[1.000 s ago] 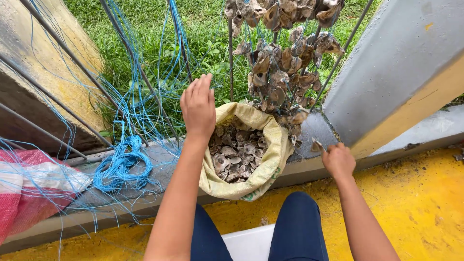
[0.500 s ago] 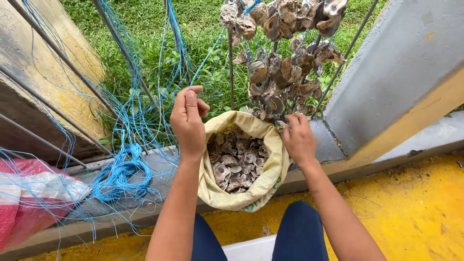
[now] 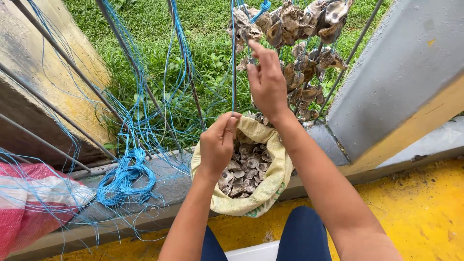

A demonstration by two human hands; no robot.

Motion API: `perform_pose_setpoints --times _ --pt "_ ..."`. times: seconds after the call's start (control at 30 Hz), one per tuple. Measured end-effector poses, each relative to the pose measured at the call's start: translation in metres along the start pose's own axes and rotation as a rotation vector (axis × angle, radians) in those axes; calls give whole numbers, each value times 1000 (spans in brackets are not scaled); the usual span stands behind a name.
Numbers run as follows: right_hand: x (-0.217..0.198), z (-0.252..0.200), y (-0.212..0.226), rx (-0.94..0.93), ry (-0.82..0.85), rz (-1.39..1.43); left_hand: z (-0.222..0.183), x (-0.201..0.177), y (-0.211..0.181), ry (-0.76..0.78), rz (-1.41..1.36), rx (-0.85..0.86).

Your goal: Stringing oyster shells onto blue twine for aquaculture purposes.

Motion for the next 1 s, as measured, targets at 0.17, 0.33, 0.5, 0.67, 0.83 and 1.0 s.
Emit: perform_pose_setpoints --times 0.17,0.33,0.5,0.67,0.83,1.0 --pt "17 31 -3 -405 -4 -519 16 -35 -14 -79 -15 0" --pt "36 39 -20 -587 123 -951 31 -75 7 -164 19 70" --pt "44 42 -26 -482 207 -937 22 -88 6 -250 61 -41" --pt "35 22 -1 -259 93 -532 -7 -45 -28 -81 258 246" --pt "33 1 -21 249 81 216 -27 -9 -26 79 484 371" --pt "46 -11 -49 535 220 611 -12 -18 -25 -55 368 292"
Point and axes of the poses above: each hand's wrist, its own z-axis towards the middle knuckle, its own x-axis out of the palm, y = z × x, the point moved 6 cm from there along z, towards the middle knuckle, and after that the axes turned 4 degrees about -y, right-handed, at the moved point
